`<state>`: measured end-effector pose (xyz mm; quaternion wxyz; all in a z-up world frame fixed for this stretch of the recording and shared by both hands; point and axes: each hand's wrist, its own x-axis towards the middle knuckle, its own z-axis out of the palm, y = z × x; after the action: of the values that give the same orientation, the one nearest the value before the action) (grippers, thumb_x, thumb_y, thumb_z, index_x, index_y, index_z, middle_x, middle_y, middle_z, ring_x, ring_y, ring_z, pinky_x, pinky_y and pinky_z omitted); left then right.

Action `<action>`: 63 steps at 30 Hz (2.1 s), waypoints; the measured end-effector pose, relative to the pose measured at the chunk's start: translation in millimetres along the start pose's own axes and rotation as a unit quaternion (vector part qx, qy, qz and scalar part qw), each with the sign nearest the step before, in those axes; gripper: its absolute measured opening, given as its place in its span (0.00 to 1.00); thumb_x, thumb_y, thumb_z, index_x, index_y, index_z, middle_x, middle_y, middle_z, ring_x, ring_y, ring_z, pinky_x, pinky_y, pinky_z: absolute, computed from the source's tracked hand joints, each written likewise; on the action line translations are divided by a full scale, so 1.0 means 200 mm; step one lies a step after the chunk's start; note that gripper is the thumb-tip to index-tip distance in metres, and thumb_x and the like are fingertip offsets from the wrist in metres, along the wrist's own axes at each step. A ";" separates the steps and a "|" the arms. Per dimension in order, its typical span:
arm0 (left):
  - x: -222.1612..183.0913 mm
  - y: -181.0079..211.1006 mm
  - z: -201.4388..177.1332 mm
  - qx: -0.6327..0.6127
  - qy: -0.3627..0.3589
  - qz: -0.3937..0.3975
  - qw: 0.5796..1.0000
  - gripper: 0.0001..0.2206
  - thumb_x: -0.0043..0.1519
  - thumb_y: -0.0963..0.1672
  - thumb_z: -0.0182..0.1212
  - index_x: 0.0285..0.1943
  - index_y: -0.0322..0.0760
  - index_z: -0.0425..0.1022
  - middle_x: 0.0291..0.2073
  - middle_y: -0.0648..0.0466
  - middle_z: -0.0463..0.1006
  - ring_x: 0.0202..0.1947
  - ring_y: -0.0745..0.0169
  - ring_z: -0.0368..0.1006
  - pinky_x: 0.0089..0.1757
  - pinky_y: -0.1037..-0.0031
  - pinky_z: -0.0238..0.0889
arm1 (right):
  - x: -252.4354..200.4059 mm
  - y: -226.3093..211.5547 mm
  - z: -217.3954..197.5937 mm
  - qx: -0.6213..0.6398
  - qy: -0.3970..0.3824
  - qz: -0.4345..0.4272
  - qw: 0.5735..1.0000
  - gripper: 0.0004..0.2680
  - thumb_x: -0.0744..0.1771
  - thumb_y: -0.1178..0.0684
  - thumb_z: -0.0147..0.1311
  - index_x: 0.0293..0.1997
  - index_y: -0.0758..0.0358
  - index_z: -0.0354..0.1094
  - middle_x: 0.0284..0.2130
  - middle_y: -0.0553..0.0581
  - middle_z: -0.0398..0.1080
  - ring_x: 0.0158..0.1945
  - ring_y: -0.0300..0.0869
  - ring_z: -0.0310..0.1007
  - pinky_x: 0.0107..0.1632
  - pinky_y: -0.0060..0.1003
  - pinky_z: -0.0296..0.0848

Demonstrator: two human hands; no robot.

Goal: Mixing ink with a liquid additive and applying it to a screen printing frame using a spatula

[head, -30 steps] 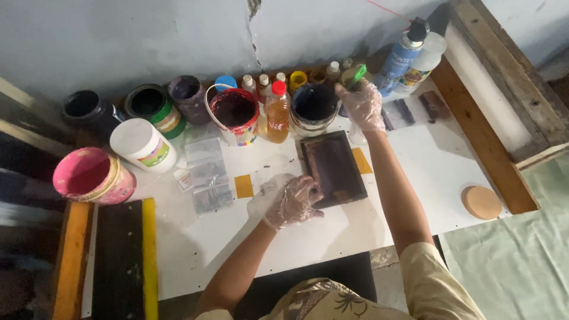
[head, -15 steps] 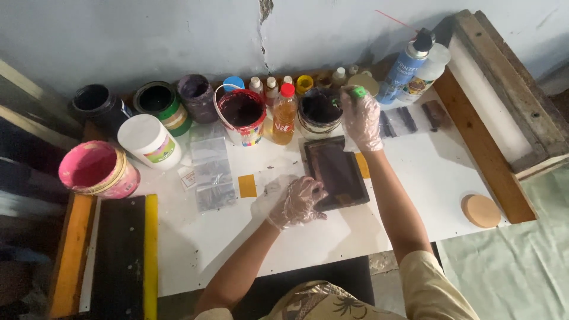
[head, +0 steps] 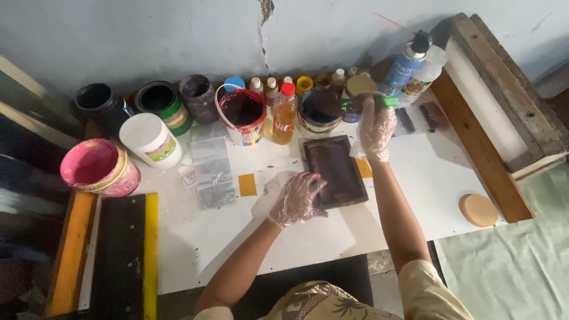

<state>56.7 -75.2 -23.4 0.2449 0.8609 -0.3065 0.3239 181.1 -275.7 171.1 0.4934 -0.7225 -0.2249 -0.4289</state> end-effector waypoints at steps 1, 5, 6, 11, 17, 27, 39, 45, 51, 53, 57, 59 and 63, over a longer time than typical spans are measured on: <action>0.01 0.00 0.01 0.000 0.001 0.000 1.000 0.44 0.46 0.71 0.53 0.66 0.52 0.70 0.60 0.49 0.69 0.61 0.39 0.65 0.51 0.50 0.62 | -0.01 0.00 0.00 0.000 -0.001 -0.001 1.000 0.08 0.74 0.57 0.43 0.46 0.68 0.71 0.31 0.64 0.75 0.33 0.52 0.79 0.38 0.43 0.77; 0.01 -0.01 0.02 0.019 0.020 -0.016 0.999 0.49 0.42 0.73 0.52 0.69 0.53 0.68 0.62 0.48 0.69 0.60 0.39 0.67 0.50 0.50 0.62 | -0.05 0.02 0.01 0.009 0.056 0.087 0.995 0.08 0.74 0.53 0.46 0.46 0.65 0.69 0.31 0.62 0.74 0.34 0.48 0.78 0.38 0.42 0.77; 0.01 0.00 0.02 0.023 0.030 -0.022 0.999 0.50 0.41 0.73 0.52 0.70 0.53 0.67 0.62 0.47 0.70 0.59 0.39 0.68 0.50 0.50 0.62 | -0.05 0.03 0.01 0.022 0.071 0.112 0.991 0.08 0.74 0.51 0.46 0.45 0.63 0.69 0.31 0.61 0.74 0.34 0.46 0.77 0.38 0.41 0.77; 0.03 -0.01 0.02 0.044 0.053 -0.009 0.998 0.52 0.41 0.75 0.48 0.69 0.49 0.69 0.62 0.45 0.70 0.58 0.38 0.68 0.50 0.52 0.63 | -0.11 0.19 -0.03 -0.005 0.117 0.238 0.964 0.10 0.72 0.45 0.52 0.45 0.60 0.68 0.32 0.60 0.75 0.34 0.44 0.78 0.38 0.41 0.78; 0.00 -0.01 0.05 0.054 0.068 -0.030 0.996 0.53 0.42 0.75 0.46 0.69 0.46 0.70 0.62 0.46 0.70 0.61 0.37 0.66 0.54 0.51 0.61 | -0.20 0.17 -0.12 0.031 0.151 0.367 0.917 0.09 0.69 0.43 0.55 0.43 0.54 0.66 0.34 0.60 0.74 0.39 0.43 0.79 0.45 0.40 0.83; -0.03 -0.01 0.06 0.052 0.035 -0.049 0.997 0.54 0.38 0.74 0.53 0.71 0.49 0.68 0.58 0.48 0.74 0.62 0.40 0.65 0.55 0.49 0.58 | -0.17 -0.06 -0.17 -0.084 0.096 0.331 0.935 0.05 0.71 0.44 0.52 0.42 0.47 0.65 0.30 0.51 0.74 0.37 0.40 0.77 0.43 0.34 0.78; -0.08 -0.04 0.11 -0.004 0.021 -0.056 0.998 0.56 0.37 0.72 0.59 0.72 0.44 0.66 0.63 0.43 0.71 0.64 0.34 0.62 0.57 0.46 0.55 | -0.20 -0.28 -0.39 -0.101 -0.015 0.302 0.948 0.06 0.73 0.47 0.47 0.43 0.53 0.66 0.26 0.55 0.72 0.32 0.45 0.74 0.38 0.36 0.72; -0.11 -0.05 0.16 -0.023 0.049 -0.044 0.998 0.54 0.41 0.71 0.60 0.72 0.41 0.64 0.67 0.41 0.67 0.65 0.30 0.60 0.58 0.43 0.54 | -0.37 -0.27 -0.35 -0.062 -0.021 0.140 0.988 0.05 0.73 0.56 0.45 0.45 0.62 0.67 0.30 0.61 0.70 0.30 0.47 0.73 0.35 0.39 0.73; -0.05 -0.03 0.02 0.003 0.055 -0.003 0.998 0.50 0.44 0.68 0.62 0.73 0.43 0.64 0.66 0.44 0.68 0.64 0.32 0.63 0.56 0.44 0.58 | -0.52 -0.13 -0.36 0.003 -0.016 0.159 0.987 0.05 0.73 0.59 0.44 0.43 0.67 0.66 0.29 0.62 0.72 0.30 0.45 0.75 0.36 0.40 0.75; -0.04 -0.02 0.02 -0.011 0.067 -0.004 0.998 0.50 0.45 0.68 0.61 0.73 0.42 0.64 0.67 0.43 0.67 0.63 0.31 0.62 0.57 0.44 0.58 | -0.51 -0.10 -0.36 -0.076 -0.048 0.007 0.996 0.04 0.72 0.63 0.46 0.47 0.67 0.67 0.34 0.60 0.71 0.32 0.43 0.74 0.37 0.39 0.73; -0.02 -0.01 0.02 0.001 0.096 0.005 0.995 0.47 0.49 0.68 0.57 0.72 0.42 0.66 0.68 0.43 0.67 0.64 0.30 0.62 0.57 0.46 0.58 | -0.57 -0.07 -0.37 -0.060 -0.048 0.066 0.995 0.03 0.70 0.67 0.48 0.40 0.71 0.66 0.28 0.68 0.72 0.30 0.54 0.76 0.33 0.43 0.72; -0.04 -0.03 0.03 -0.012 0.079 0.006 0.997 0.49 0.46 0.67 0.61 0.73 0.42 0.63 0.68 0.43 0.66 0.63 0.30 0.62 0.56 0.45 0.58 | -0.60 0.00 -0.38 -0.060 -0.047 0.060 0.995 0.02 0.70 0.65 0.49 0.41 0.70 0.66 0.30 0.67 0.73 0.32 0.54 0.77 0.36 0.44 0.73; -0.04 -0.03 0.04 -0.012 0.061 0.004 0.998 0.55 0.41 0.67 0.64 0.77 0.42 0.58 0.71 0.42 0.61 0.67 0.29 0.58 0.61 0.43 0.54 | -0.67 0.19 -0.43 -0.136 -0.066 -0.056 0.987 0.02 0.69 0.65 0.51 0.43 0.70 0.69 0.37 0.66 0.73 0.38 0.53 0.77 0.42 0.45 0.75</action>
<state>59.0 -72.4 -36.5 0.2718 0.8352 -0.2985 0.3735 103.4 -355.8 50.8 0.3497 -0.7957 -0.2366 -0.4344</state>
